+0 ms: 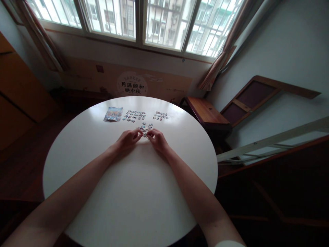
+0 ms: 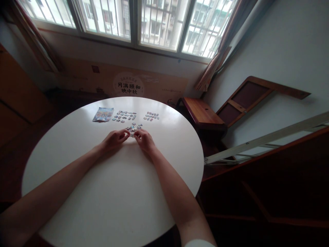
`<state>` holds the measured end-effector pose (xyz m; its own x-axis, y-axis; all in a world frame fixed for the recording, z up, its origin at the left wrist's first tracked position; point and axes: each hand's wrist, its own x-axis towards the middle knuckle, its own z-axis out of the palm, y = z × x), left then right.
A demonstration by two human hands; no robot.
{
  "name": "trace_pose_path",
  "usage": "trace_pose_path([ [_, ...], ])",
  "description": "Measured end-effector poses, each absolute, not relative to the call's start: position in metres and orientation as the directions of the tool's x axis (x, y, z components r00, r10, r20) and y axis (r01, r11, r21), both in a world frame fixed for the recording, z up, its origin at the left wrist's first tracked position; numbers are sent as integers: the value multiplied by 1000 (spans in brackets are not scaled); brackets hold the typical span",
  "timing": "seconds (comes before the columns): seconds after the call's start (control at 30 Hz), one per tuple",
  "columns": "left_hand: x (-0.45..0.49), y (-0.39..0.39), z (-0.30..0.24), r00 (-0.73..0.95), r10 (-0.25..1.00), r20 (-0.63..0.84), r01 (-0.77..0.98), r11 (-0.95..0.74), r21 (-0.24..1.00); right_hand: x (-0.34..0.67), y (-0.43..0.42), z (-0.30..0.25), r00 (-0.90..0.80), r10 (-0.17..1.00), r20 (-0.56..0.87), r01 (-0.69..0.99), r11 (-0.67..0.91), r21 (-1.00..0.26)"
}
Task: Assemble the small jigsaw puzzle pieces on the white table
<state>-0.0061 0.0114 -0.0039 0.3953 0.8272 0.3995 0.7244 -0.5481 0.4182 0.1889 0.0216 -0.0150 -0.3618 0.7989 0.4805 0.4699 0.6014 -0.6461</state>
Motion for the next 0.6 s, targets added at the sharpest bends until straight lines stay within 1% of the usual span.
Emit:
trace_pose_path([
  [0.27,-7,11,-3,406,826,390,724,-552,413,189,23,-16,-355,794,494,462,608,-646],
  [0.6,-8,14,-9,407,828,385,737,-547,397,188,21,-15,-360,800,479,473,599,-646],
])
